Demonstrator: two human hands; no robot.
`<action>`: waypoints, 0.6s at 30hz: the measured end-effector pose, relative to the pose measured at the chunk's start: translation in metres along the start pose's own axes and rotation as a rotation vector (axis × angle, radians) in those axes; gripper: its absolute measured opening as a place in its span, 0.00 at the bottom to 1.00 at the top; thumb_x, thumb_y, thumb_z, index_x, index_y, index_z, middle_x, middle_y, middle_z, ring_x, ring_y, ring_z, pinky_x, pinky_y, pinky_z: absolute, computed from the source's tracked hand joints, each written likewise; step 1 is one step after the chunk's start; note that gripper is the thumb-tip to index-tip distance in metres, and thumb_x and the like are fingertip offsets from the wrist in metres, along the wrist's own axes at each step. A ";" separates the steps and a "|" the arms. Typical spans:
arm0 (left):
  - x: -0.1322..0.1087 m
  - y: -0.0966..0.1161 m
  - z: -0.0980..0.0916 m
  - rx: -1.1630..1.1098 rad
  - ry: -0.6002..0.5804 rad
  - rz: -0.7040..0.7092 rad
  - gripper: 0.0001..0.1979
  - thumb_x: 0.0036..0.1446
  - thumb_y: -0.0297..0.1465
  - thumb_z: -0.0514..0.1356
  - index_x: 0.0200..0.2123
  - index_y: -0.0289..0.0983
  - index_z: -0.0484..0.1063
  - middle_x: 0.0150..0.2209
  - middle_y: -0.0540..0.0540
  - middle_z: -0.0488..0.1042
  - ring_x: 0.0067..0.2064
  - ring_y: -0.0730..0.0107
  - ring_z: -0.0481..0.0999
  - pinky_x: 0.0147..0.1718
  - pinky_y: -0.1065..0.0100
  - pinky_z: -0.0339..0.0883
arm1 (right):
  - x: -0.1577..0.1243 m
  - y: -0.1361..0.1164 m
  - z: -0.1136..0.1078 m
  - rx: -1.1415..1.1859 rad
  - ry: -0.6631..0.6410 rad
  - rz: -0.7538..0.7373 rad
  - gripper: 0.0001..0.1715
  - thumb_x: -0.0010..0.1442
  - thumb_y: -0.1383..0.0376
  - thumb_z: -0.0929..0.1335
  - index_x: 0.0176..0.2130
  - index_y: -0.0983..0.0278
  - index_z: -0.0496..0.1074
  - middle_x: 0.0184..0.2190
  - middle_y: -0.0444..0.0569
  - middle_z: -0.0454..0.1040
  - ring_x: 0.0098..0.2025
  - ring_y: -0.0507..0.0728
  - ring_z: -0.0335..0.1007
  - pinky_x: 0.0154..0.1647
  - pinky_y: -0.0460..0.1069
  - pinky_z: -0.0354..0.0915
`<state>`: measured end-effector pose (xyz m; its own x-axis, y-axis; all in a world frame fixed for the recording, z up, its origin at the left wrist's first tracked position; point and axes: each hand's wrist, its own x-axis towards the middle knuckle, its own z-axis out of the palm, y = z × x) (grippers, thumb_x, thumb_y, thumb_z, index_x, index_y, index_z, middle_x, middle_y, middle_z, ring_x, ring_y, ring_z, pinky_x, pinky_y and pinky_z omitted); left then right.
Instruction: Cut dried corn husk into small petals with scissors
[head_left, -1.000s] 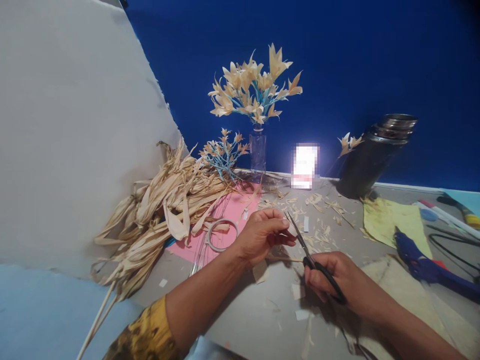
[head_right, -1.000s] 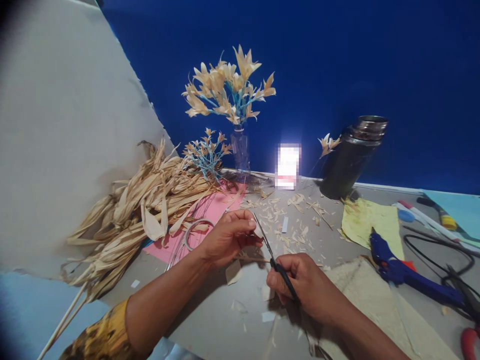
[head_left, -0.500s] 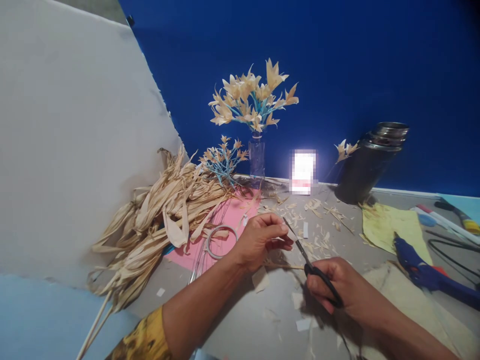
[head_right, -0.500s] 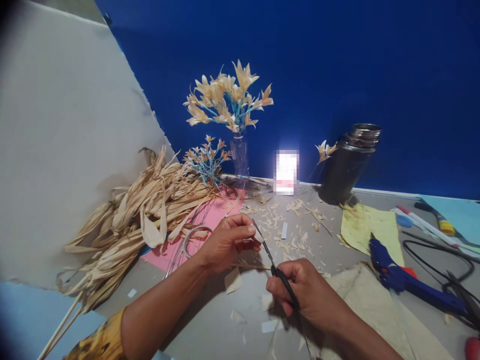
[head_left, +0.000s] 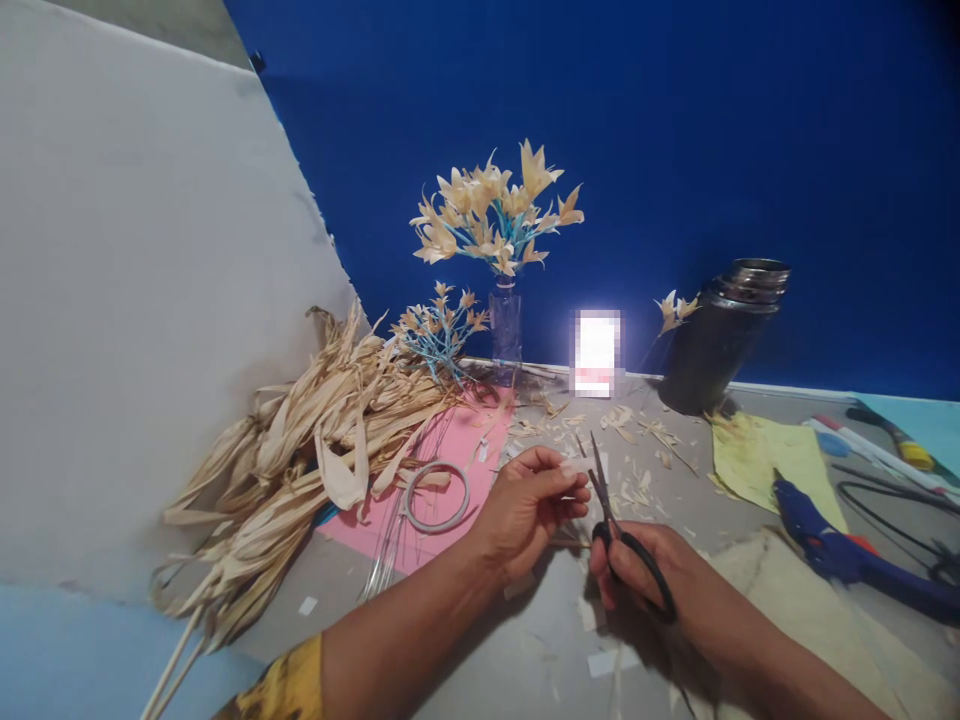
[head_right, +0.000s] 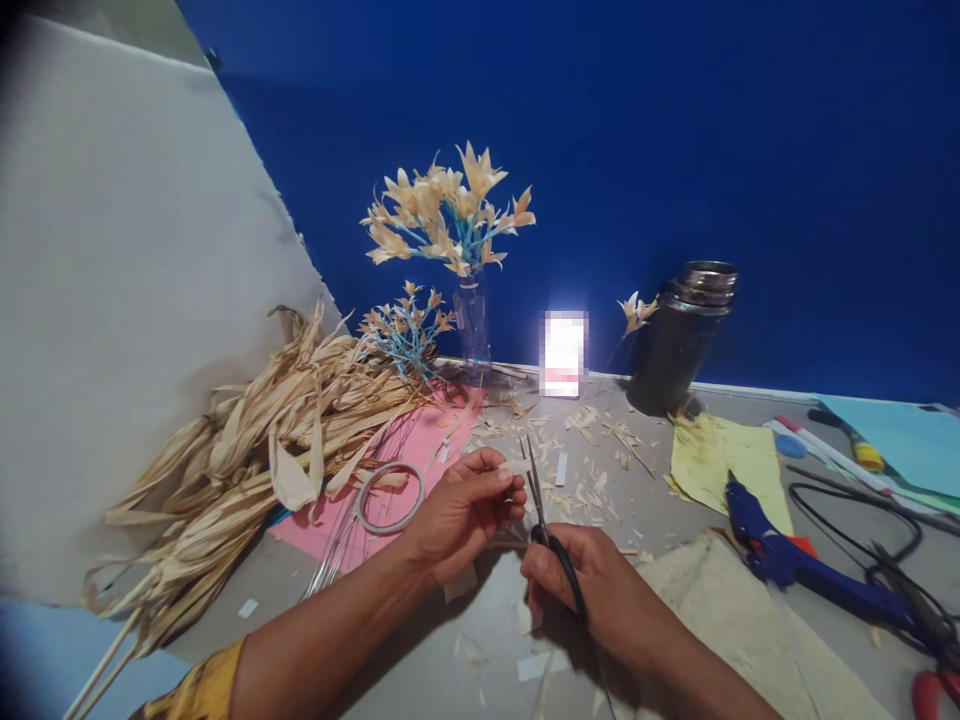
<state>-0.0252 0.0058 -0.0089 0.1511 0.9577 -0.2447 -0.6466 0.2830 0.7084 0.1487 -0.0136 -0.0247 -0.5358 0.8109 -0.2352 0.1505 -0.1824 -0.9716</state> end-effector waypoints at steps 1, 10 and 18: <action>-0.001 -0.002 0.000 0.024 0.001 0.010 0.19 0.39 0.29 0.75 0.30 0.36 0.68 0.26 0.49 0.76 0.28 0.73 0.75 0.30 0.72 0.69 | 0.000 0.001 0.001 0.016 -0.003 0.008 0.38 0.53 0.32 0.67 0.26 0.65 0.70 0.22 0.46 0.68 0.25 0.52 0.58 0.24 0.47 0.54; -0.005 -0.012 0.002 0.350 -0.013 0.095 0.11 0.44 0.31 0.70 0.25 0.35 0.70 0.23 0.48 0.73 0.24 0.76 0.69 0.27 0.71 0.61 | 0.001 0.001 0.000 0.069 0.011 -0.024 0.35 0.53 0.35 0.69 0.26 0.64 0.70 0.22 0.46 0.69 0.25 0.52 0.60 0.25 0.47 0.57; -0.005 -0.014 0.005 0.190 0.050 0.100 0.13 0.41 0.30 0.72 0.26 0.35 0.71 0.22 0.48 0.75 0.26 0.72 0.74 0.32 0.69 0.65 | 0.001 0.007 0.005 0.085 -0.009 -0.009 0.36 0.53 0.34 0.68 0.27 0.64 0.68 0.21 0.43 0.65 0.23 0.50 0.54 0.23 0.46 0.52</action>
<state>-0.0130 -0.0023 -0.0140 0.0530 0.9791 -0.1965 -0.5031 0.1962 0.8417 0.1448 -0.0170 -0.0316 -0.5440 0.8079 -0.2264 0.0749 -0.2220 -0.9722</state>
